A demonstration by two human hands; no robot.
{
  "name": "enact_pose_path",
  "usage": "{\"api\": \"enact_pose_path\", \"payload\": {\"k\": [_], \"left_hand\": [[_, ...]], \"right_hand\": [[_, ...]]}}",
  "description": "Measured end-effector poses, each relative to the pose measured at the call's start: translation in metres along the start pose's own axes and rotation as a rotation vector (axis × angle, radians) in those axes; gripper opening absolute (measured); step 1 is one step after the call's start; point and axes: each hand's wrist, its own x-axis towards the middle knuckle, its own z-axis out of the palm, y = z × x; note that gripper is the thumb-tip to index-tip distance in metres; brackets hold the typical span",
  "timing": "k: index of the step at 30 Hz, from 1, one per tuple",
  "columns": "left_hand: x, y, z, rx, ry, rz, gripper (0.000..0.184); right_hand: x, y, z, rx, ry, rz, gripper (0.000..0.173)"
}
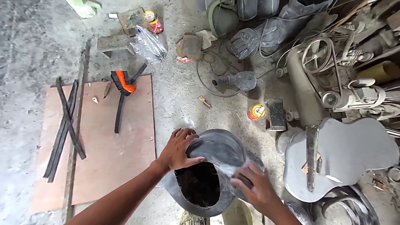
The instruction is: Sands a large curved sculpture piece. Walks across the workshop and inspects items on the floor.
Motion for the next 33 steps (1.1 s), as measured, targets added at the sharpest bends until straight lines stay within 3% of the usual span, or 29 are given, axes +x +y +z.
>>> {"api": "enact_pose_path", "payload": {"k": [3,7,13,18,23,29,33], "left_hand": [[0.006,-0.002,-0.002,-0.011,0.010,-0.006,0.092],[0.013,-0.002,-0.003,0.009,-0.012,0.016,0.090],[-0.002,-0.001,0.001,0.004,-0.001,0.011,0.089],[-0.002,-0.002,0.000,0.018,-0.020,0.046,0.088],[-0.002,-0.004,0.001,0.016,0.000,0.031,0.089],[-0.006,-0.006,0.004,0.029,-0.016,0.049,0.087],[-0.006,-0.007,0.004,0.001,0.017,0.011,0.094]], "right_hand": [[0.008,-0.006,0.002,-0.031,0.059,0.031,0.032],[0.060,-0.022,0.013,-0.049,-0.099,0.081,0.036],[-0.015,0.041,-0.019,0.416,0.054,0.226,0.033],[0.028,0.000,0.003,0.178,-0.111,0.087,0.037],[-0.045,0.055,-0.016,0.464,0.056,0.174,0.034],[0.013,0.028,-0.007,0.370,-0.055,0.083,0.033],[-0.047,0.067,-0.019,0.456,0.066,0.196,0.034]]}}
